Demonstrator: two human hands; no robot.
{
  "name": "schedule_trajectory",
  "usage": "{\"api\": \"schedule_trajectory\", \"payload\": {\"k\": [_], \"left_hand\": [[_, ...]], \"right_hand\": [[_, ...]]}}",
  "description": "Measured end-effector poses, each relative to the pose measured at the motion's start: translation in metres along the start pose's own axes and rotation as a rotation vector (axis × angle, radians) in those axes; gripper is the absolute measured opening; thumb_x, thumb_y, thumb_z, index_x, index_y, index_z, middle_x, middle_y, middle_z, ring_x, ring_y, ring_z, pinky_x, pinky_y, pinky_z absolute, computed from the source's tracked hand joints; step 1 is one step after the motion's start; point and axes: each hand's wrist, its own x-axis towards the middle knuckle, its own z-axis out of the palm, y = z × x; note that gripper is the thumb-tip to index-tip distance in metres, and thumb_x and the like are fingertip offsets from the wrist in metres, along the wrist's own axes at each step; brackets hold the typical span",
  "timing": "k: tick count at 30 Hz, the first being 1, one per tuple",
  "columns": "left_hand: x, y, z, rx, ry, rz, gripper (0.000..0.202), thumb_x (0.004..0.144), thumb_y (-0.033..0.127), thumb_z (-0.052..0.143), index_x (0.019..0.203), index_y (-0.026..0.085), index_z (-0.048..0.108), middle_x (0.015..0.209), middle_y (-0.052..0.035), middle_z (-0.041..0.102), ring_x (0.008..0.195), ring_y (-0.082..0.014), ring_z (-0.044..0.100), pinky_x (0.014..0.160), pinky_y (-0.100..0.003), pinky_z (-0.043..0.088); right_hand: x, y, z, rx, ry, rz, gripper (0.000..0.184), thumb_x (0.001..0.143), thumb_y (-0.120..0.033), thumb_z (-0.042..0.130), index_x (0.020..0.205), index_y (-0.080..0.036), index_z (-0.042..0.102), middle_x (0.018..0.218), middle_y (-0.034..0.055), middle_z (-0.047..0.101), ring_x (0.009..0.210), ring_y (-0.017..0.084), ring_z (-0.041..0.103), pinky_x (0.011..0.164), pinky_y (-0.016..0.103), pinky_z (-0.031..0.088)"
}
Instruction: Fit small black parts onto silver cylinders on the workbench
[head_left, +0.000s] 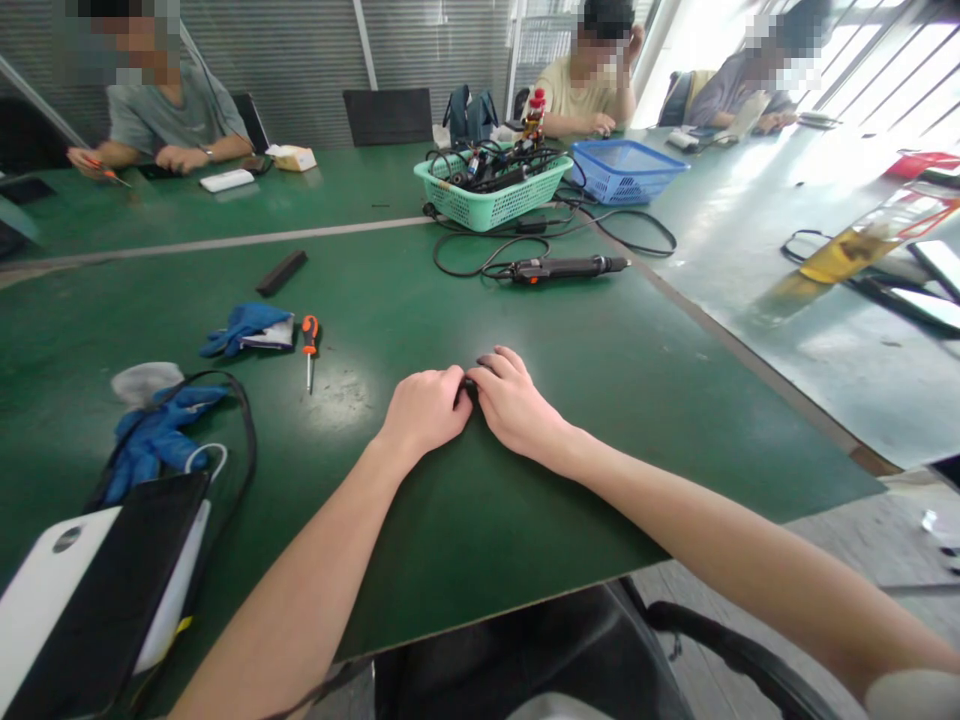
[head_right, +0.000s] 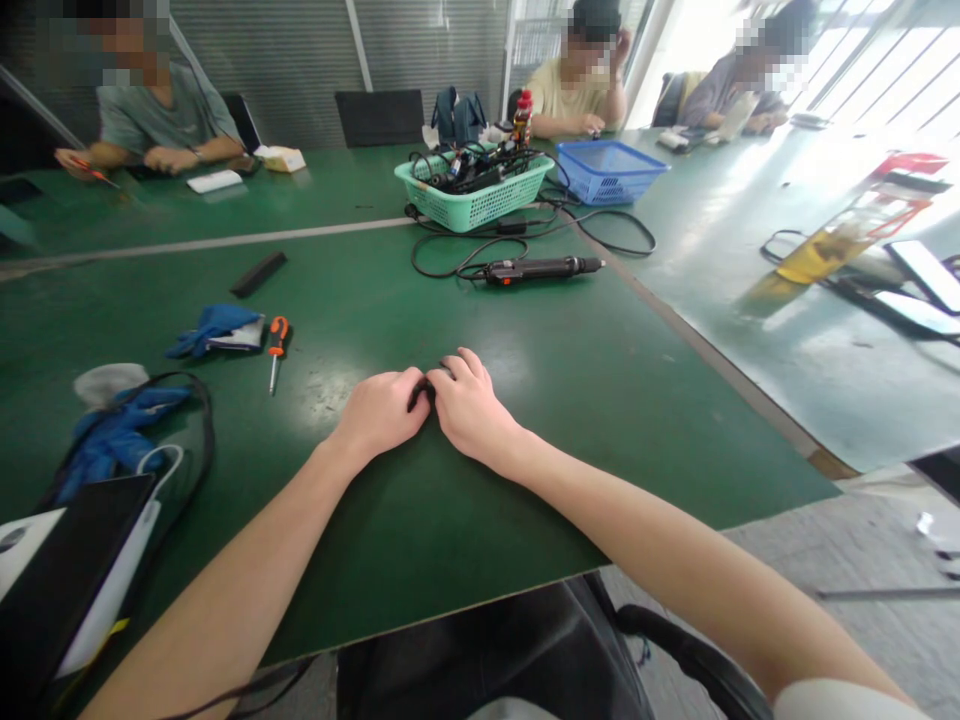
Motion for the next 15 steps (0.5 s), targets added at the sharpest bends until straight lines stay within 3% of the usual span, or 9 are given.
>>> {"api": "schedule_trajectory", "payload": {"k": [4,9,12,15], "left_hand": [[0.001,0.001,-0.001,-0.005,-0.013,-0.007,0.019,0.095,0.029,0.044,0.1,0.02,0.061,0.088,-0.0079,0.071,0.08,-0.0244,0.068,0.068,-0.033,0.047],[0.004,0.002,0.001,-0.015,0.0,-0.006,0.018,0.095,0.029,0.046,0.102,0.02,0.06,0.09,-0.0075,0.072,0.082,-0.0244,0.069,0.068,-0.032,0.046],[0.006,0.004,0.001,-0.032,0.009,-0.015,0.016,0.094,0.028,0.049,0.103,0.021,0.059,0.086,-0.0063,0.071,0.079,-0.0243,0.068,0.067,-0.032,0.046],[0.008,0.004,-0.001,-0.075,0.018,-0.009,0.02,0.093,0.025,0.05,0.111,0.02,0.057,0.085,-0.0052,0.071,0.075,-0.0224,0.067,0.067,-0.031,0.046]], "right_hand": [[-0.002,0.0,-0.004,-0.008,-0.011,-0.011,0.035,0.1,-0.02,0.036,0.127,-0.019,0.059,0.136,0.0161,0.054,0.138,0.033,0.04,0.114,0.061,0.037],[-0.005,-0.002,-0.028,-0.05,0.005,-0.049,0.037,0.103,-0.027,0.036,0.135,-0.018,0.054,0.144,0.0165,0.05,0.143,0.036,0.034,0.114,0.063,0.036],[-0.008,0.006,-0.044,-0.04,0.045,-0.123,0.032,0.101,-0.022,0.04,0.125,-0.016,0.06,0.138,0.0168,0.055,0.138,0.034,0.04,0.115,0.058,0.038],[-0.013,0.019,-0.05,-0.006,0.104,-0.153,0.028,0.097,-0.017,0.045,0.116,-0.018,0.065,0.123,0.0157,0.061,0.121,0.032,0.051,0.104,0.054,0.048]]}}
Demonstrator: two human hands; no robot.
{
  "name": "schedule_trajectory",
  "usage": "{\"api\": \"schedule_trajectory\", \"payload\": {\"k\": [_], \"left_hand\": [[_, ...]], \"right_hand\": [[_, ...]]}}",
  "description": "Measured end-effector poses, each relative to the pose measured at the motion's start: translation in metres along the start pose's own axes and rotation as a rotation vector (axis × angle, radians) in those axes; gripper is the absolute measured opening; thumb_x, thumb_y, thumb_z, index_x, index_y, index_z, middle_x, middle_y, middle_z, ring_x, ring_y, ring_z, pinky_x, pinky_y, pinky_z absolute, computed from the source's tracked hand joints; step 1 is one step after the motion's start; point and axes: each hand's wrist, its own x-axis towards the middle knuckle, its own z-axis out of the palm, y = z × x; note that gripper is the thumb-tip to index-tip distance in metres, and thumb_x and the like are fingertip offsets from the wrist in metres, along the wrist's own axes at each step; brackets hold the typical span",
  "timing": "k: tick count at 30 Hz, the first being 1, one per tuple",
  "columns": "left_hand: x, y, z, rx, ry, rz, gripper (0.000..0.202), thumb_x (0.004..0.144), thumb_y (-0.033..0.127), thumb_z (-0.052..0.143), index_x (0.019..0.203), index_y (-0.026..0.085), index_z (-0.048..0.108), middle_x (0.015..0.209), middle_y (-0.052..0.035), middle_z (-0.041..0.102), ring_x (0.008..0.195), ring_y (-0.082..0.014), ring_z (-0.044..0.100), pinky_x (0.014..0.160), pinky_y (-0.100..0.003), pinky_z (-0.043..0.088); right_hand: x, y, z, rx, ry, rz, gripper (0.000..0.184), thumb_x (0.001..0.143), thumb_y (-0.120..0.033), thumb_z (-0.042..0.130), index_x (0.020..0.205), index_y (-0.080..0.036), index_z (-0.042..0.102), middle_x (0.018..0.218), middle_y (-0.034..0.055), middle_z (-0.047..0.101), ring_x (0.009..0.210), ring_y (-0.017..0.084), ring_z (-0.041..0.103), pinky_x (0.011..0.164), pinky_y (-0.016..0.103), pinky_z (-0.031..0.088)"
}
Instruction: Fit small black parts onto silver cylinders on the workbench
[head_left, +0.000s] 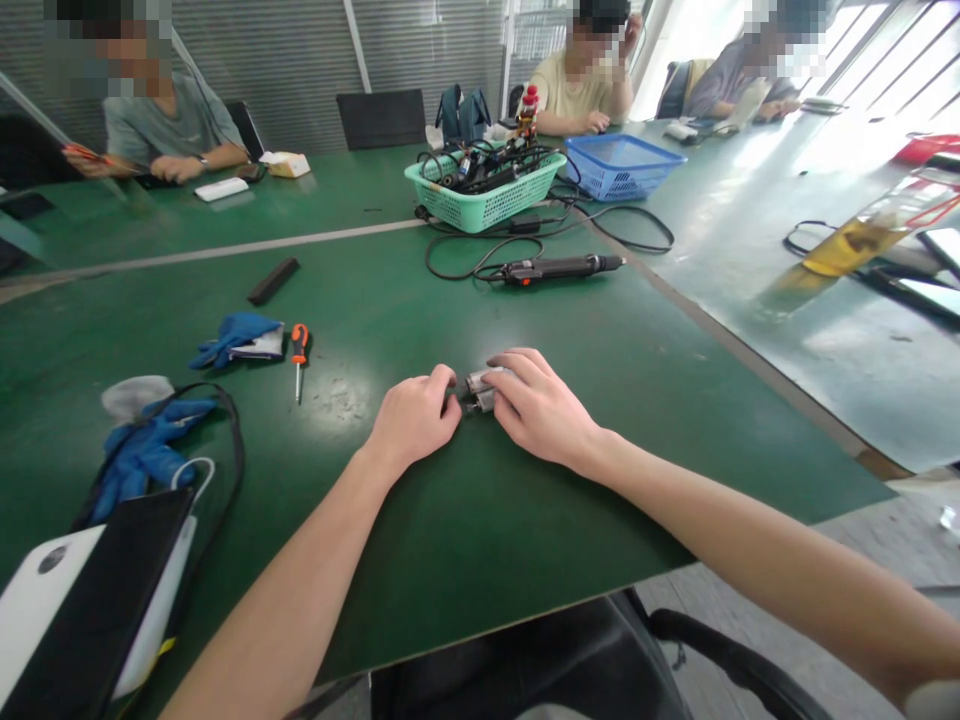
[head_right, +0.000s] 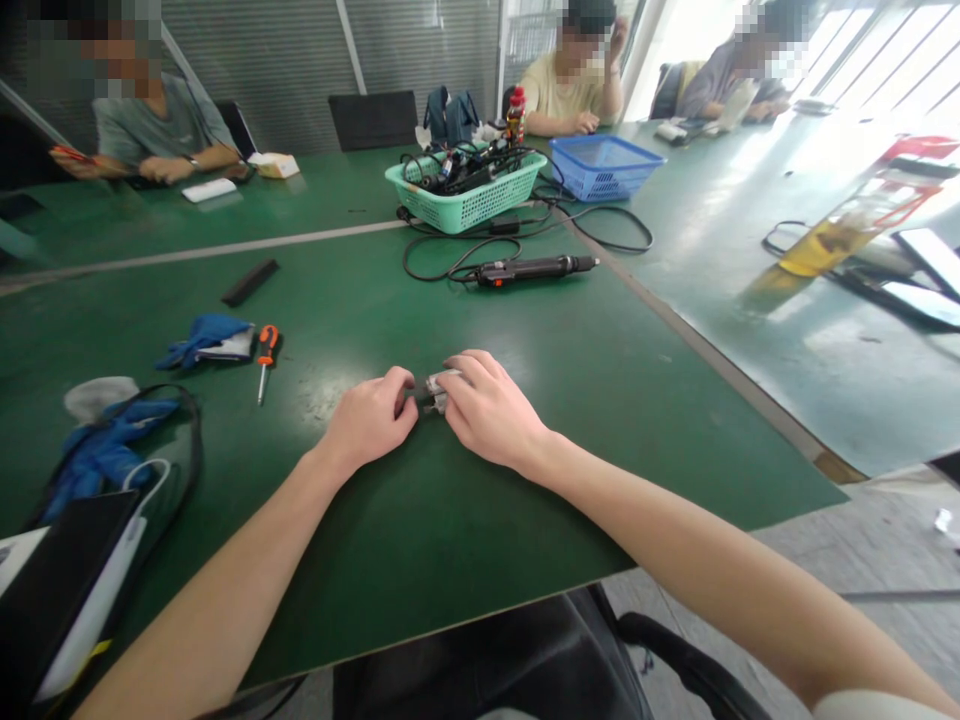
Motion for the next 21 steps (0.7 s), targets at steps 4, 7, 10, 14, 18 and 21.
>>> {"api": "schedule_trajectory", "payload": {"k": [4,7,10,14,18,21], "left_hand": [[0.0023,-0.0006,-0.0012,-0.051,-0.008,0.096,0.036,0.093,0.022,0.048,0.129,0.021,0.051,0.093,-0.0052,0.071,0.08,-0.0214,0.067,0.071,-0.031,0.048],[0.0038,-0.0018,-0.0001,-0.068,-0.008,0.153,0.042,0.093,0.02,0.047,0.135,0.022,0.048,0.102,-0.0062,0.072,0.089,-0.0221,0.068,0.076,-0.032,0.049],[0.0049,-0.0025,0.0014,-0.074,-0.012,0.158,0.041,0.094,0.02,0.046,0.135,0.022,0.049,0.101,-0.006,0.071,0.088,-0.0218,0.067,0.075,-0.032,0.05],[0.0057,-0.0019,0.0021,-0.072,-0.02,0.15,0.041,0.094,0.022,0.047,0.135,0.022,0.05,0.094,-0.0053,0.07,0.082,-0.0212,0.066,0.072,-0.031,0.049],[0.0059,-0.0009,0.0014,-0.07,-0.024,0.136,0.041,0.094,0.022,0.047,0.135,0.022,0.05,0.093,-0.0052,0.07,0.082,-0.0214,0.066,0.072,-0.031,0.049],[0.0059,-0.0005,0.0015,-0.065,-0.029,0.133,0.042,0.093,0.022,0.047,0.135,0.022,0.05,0.096,-0.0056,0.07,0.084,-0.0219,0.066,0.073,-0.032,0.049]], "right_hand": [[-0.0056,0.0069,0.0008,0.019,0.013,0.018,0.025,0.093,-0.016,0.05,0.112,-0.018,0.067,0.109,0.0139,0.063,0.105,0.029,0.055,0.095,0.049,0.052],[-0.005,0.0047,0.001,0.059,-0.034,0.008,0.026,0.092,-0.016,0.052,0.114,-0.017,0.066,0.107,0.0132,0.062,0.103,0.028,0.055,0.095,0.047,0.052],[-0.0041,0.0033,-0.0004,0.075,-0.098,0.015,0.027,0.093,-0.017,0.054,0.117,-0.017,0.065,0.109,0.0134,0.06,0.105,0.028,0.056,0.095,0.046,0.053],[-0.0051,0.0057,-0.002,0.071,-0.158,0.043,0.03,0.092,-0.019,0.059,0.122,-0.017,0.063,0.11,0.013,0.057,0.108,0.029,0.054,0.096,0.047,0.052],[-0.0054,0.0068,-0.0029,0.088,-0.164,0.038,0.027,0.091,-0.018,0.06,0.118,-0.017,0.062,0.111,0.0132,0.057,0.108,0.029,0.053,0.096,0.047,0.052],[-0.0043,0.0057,-0.0041,0.114,-0.159,-0.005,0.023,0.091,-0.014,0.058,0.113,-0.017,0.062,0.113,0.0124,0.061,0.108,0.028,0.053,0.098,0.047,0.051]]}}
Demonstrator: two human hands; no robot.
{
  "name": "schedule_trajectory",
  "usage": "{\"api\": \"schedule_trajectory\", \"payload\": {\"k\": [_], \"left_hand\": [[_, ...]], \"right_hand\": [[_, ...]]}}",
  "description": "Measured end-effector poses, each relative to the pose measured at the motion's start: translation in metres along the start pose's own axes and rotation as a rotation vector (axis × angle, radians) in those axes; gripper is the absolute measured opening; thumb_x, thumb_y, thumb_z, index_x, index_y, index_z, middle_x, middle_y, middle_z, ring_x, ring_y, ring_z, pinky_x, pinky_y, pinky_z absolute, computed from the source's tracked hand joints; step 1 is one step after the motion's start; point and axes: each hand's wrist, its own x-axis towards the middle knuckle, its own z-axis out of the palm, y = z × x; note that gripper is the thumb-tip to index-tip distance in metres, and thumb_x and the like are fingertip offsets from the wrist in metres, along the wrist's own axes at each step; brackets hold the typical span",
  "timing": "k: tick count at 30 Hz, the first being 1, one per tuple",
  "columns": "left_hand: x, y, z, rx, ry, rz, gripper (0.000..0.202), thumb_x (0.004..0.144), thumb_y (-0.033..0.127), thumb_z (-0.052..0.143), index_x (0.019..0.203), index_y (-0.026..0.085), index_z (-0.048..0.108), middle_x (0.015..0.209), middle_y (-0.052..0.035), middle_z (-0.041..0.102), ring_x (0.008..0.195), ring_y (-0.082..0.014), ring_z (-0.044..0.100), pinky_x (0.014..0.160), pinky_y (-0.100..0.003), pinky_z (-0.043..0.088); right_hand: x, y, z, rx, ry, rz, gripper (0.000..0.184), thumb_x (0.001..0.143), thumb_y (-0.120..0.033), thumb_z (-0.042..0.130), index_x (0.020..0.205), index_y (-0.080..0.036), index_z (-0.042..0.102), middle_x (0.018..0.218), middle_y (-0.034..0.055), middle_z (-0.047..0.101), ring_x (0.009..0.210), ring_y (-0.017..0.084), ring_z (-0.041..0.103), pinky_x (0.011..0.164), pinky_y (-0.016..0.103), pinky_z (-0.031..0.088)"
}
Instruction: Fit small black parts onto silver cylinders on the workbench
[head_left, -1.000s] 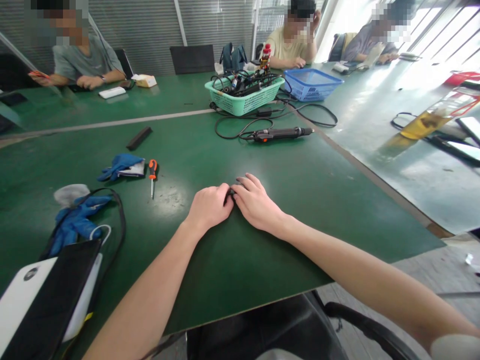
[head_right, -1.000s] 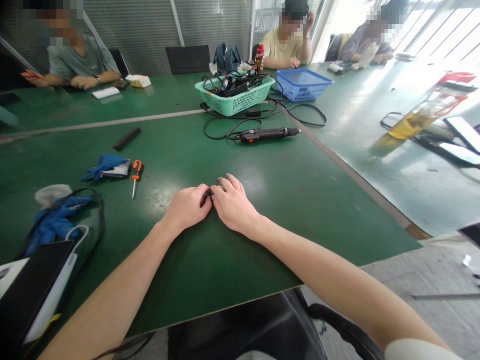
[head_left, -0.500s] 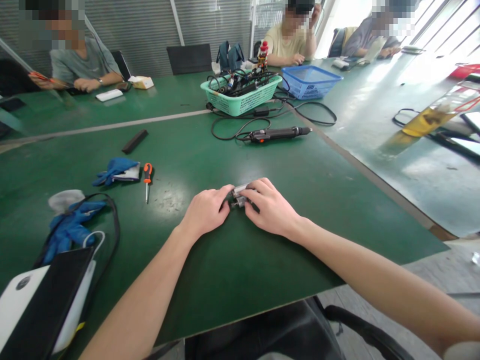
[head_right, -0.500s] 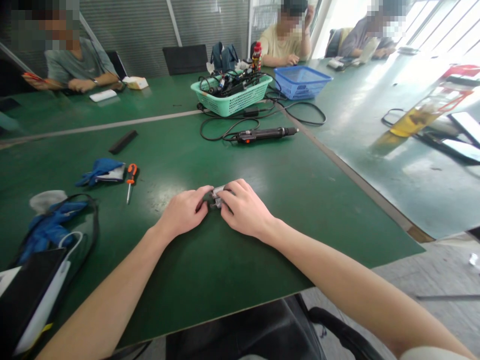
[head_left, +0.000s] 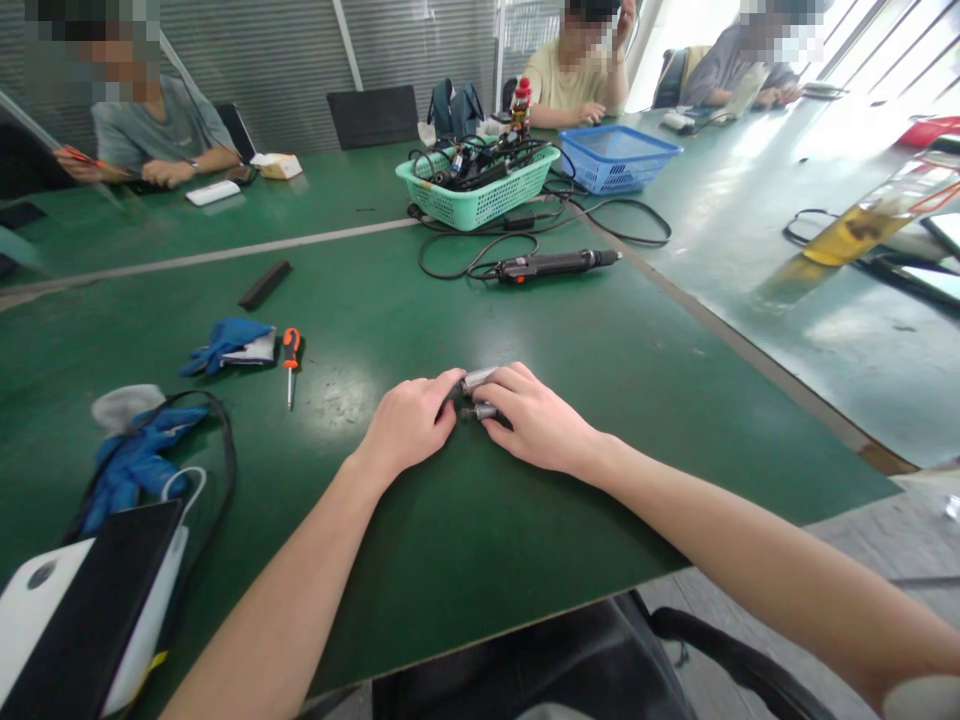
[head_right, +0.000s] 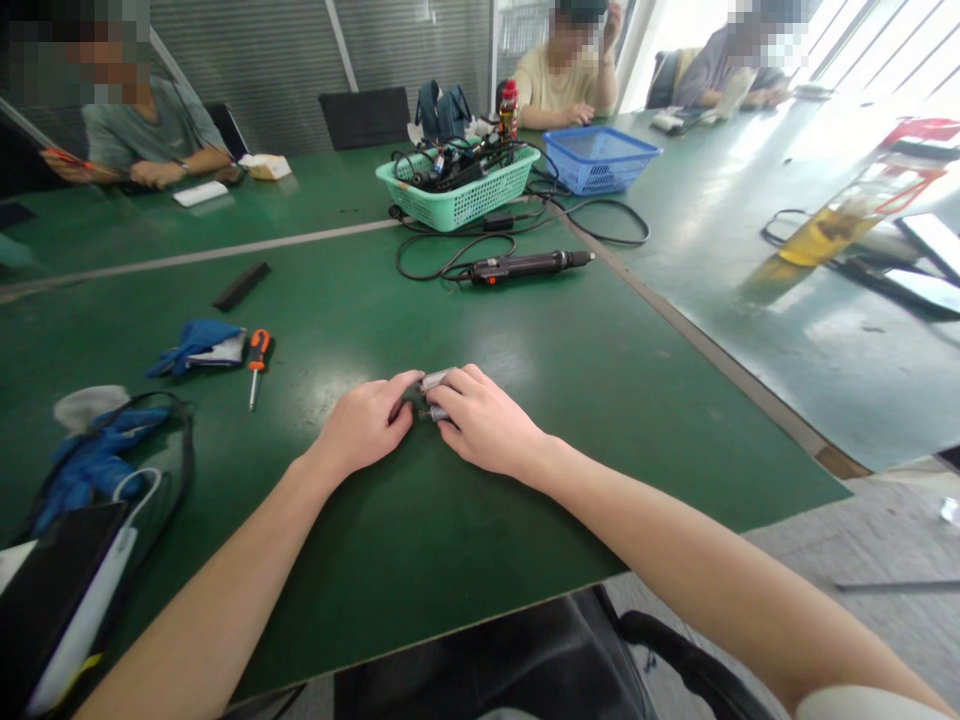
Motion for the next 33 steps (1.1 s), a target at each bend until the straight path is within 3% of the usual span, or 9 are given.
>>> {"api": "schedule_trajectory", "payload": {"k": [7,11,13,16,33], "left_hand": [[-0.0013,-0.0004,0.0011,-0.007,0.018,-0.015,0.042,0.092,0.022,0.048,0.134,0.021,0.047,0.097,-0.006,0.071,0.085,-0.022,0.067,0.074,-0.032,0.049],[-0.0029,0.0002,-0.0001,-0.043,0.012,0.034,0.025,0.09,0.024,0.05,0.114,0.019,0.055,0.086,-0.0042,0.068,0.074,-0.0196,0.064,0.065,-0.03,0.046],[-0.0031,0.0003,-0.0001,-0.051,0.003,0.116,0.015,0.09,0.024,0.049,0.1,0.019,0.059,0.083,-0.0044,0.068,0.074,-0.0195,0.063,0.067,-0.031,0.046],[-0.0024,-0.0004,0.001,-0.053,-0.006,0.206,0.016,0.091,0.023,0.047,0.087,0.019,0.062,0.081,-0.0051,0.067,0.074,-0.0193,0.062,0.07,-0.032,0.046],[-0.0055,0.0068,-0.0005,-0.105,-0.009,0.24,0.015,0.089,0.021,0.049,0.089,0.018,0.063,0.082,-0.0054,0.068,0.074,-0.0193,0.062,0.07,-0.033,0.047]], "right_hand": [[-0.0009,-0.0021,-0.0032,0.05,-0.055,-0.077,0.023,0.086,-0.01,0.058,0.107,-0.018,0.063,0.11,0.0106,0.065,0.11,0.027,0.055,0.101,0.045,0.049],[-0.0019,-0.0026,-0.0041,0.056,-0.059,-0.055,0.022,0.086,-0.01,0.059,0.106,-0.017,0.063,0.108,0.0107,0.065,0.107,0.027,0.055,0.098,0.045,0.051],[-0.0021,-0.002,-0.0041,0.064,-0.057,-0.042,0.021,0.086,-0.011,0.059,0.106,-0.018,0.063,0.108,0.0108,0.065,0.106,0.027,0.056,0.096,0.045,0.052],[-0.0025,-0.0003,-0.0033,0.079,-0.047,-0.033,0.022,0.088,-0.012,0.058,0.108,-0.019,0.062,0.111,0.011,0.065,0.108,0.027,0.056,0.095,0.045,0.052],[-0.0027,0.0004,0.0021,0.054,-0.026,-0.017,0.02,0.089,-0.015,0.059,0.107,-0.019,0.063,0.112,0.0105,0.066,0.106,0.026,0.058,0.094,0.043,0.053]]}}
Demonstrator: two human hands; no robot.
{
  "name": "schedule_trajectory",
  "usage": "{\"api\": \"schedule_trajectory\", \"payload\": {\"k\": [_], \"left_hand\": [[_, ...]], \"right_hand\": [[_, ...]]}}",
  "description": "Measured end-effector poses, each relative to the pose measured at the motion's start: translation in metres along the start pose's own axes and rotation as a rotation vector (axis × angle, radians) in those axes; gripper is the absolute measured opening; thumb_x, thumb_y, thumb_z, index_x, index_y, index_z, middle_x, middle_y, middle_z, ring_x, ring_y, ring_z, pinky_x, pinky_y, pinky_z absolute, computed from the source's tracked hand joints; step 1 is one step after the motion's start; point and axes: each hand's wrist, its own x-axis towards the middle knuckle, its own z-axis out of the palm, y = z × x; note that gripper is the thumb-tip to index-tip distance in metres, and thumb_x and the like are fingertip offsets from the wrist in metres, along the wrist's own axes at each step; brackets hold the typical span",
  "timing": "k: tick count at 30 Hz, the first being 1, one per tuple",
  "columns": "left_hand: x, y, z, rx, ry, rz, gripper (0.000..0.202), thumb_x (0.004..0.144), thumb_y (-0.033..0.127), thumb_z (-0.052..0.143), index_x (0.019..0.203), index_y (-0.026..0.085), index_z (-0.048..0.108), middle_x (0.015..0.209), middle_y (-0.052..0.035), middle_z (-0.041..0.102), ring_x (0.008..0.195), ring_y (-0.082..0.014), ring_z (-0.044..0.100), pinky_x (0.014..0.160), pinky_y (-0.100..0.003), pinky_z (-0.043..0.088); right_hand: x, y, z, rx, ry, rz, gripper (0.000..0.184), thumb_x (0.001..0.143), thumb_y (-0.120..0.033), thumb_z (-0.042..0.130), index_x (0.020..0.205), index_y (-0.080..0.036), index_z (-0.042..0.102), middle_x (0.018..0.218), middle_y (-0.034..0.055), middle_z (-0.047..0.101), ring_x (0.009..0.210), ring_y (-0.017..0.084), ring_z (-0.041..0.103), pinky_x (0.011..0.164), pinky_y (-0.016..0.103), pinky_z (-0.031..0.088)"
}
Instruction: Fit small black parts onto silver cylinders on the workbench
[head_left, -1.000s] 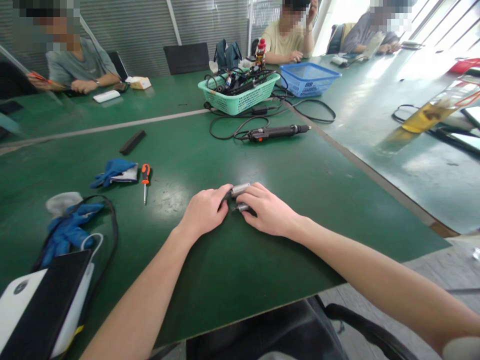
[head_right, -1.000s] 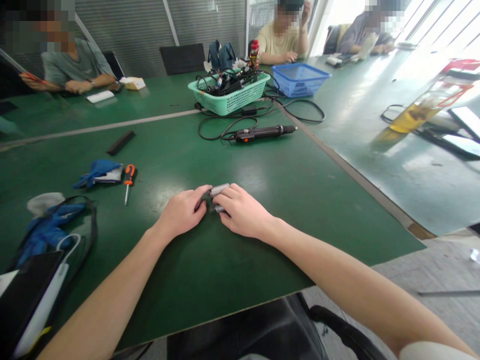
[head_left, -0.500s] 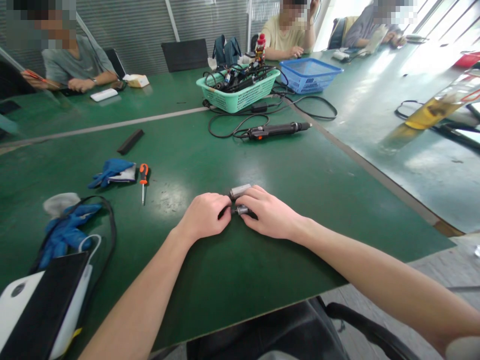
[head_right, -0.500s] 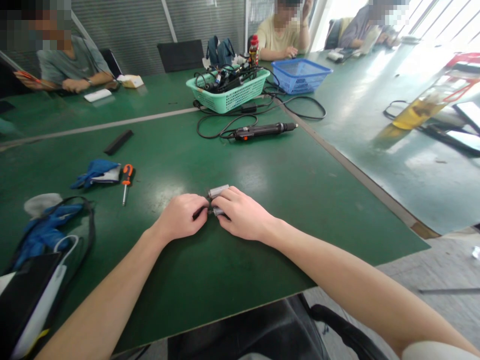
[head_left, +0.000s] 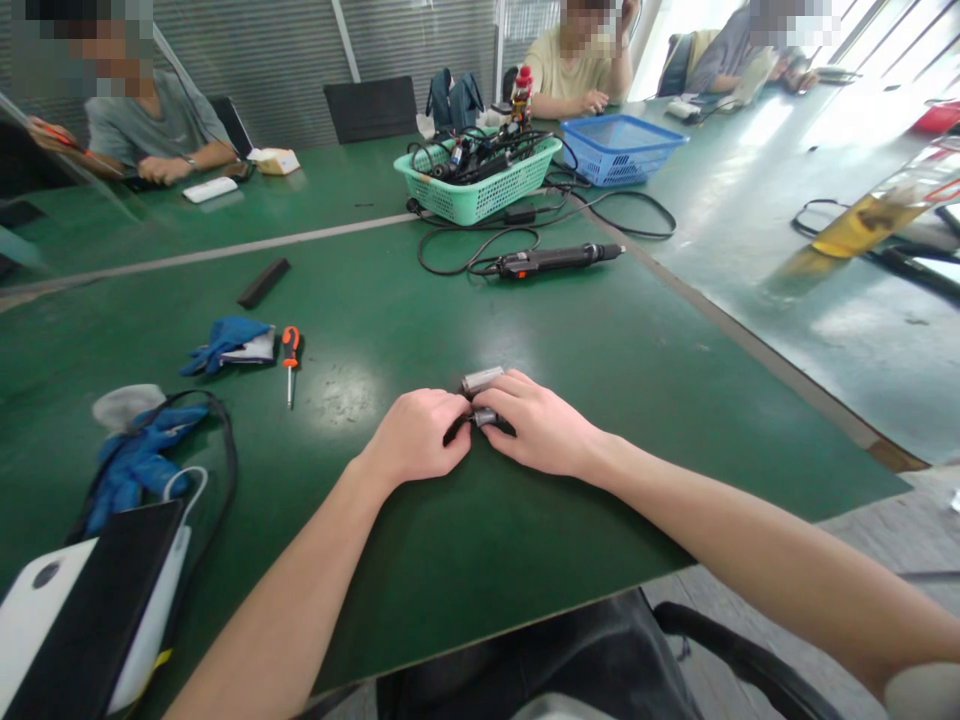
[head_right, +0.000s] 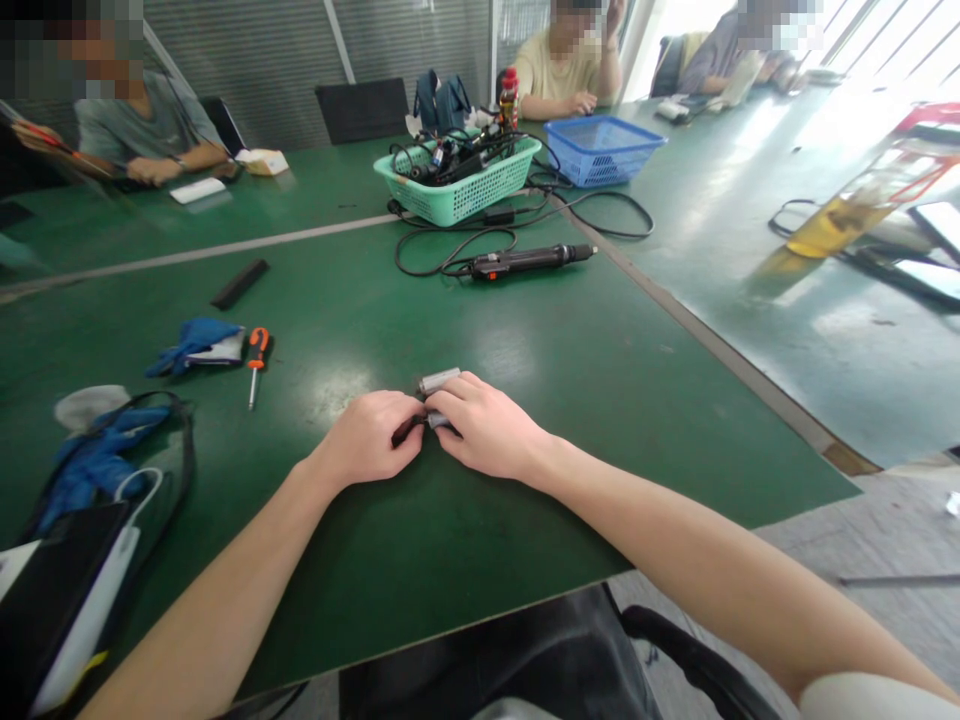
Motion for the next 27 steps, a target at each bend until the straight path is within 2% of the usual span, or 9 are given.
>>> {"api": "schedule_trajectory", "payload": {"k": [8,11,17,27], "left_hand": [[-0.0007,0.0028,-0.0026,0.013,-0.003,-0.111,0.014,0.088,0.024,0.054,0.099,0.019,0.061,0.09,-0.006,0.069,0.078,-0.02,0.064,0.068,-0.032,0.047],[-0.0018,0.0022,-0.004,0.041,-0.011,-0.147,0.012,0.087,0.024,0.055,0.096,0.019,0.059,0.088,-0.0057,0.068,0.076,-0.0202,0.064,0.066,-0.031,0.047],[-0.0031,0.0013,-0.0032,0.058,-0.013,-0.081,0.01,0.09,0.024,0.051,0.089,0.019,0.06,0.085,-0.0055,0.067,0.076,-0.0197,0.063,0.068,-0.032,0.046],[-0.0021,-0.0007,0.0008,0.052,-0.003,-0.051,0.015,0.092,0.024,0.049,0.093,0.019,0.063,0.083,-0.0056,0.067,0.074,-0.0187,0.063,0.068,-0.031,0.047]], "right_hand": [[0.0011,-0.0006,0.002,0.005,0.026,0.003,0.019,0.089,-0.017,0.06,0.107,-0.019,0.065,0.109,0.0105,0.068,0.105,0.026,0.06,0.092,0.044,0.053],[0.0014,-0.0017,0.0022,0.008,0.027,0.008,0.017,0.089,-0.017,0.06,0.104,-0.02,0.065,0.108,0.0103,0.069,0.103,0.026,0.061,0.091,0.044,0.053],[0.0019,-0.0028,0.0003,0.011,0.015,0.0,0.016,0.089,-0.017,0.06,0.104,-0.019,0.065,0.108,0.0102,0.069,0.105,0.026,0.06,0.092,0.043,0.053],[0.0006,0.0009,-0.0043,0.012,0.057,-0.048,0.022,0.09,-0.021,0.062,0.111,-0.021,0.067,0.113,0.0098,0.069,0.108,0.027,0.06,0.096,0.046,0.053]]}}
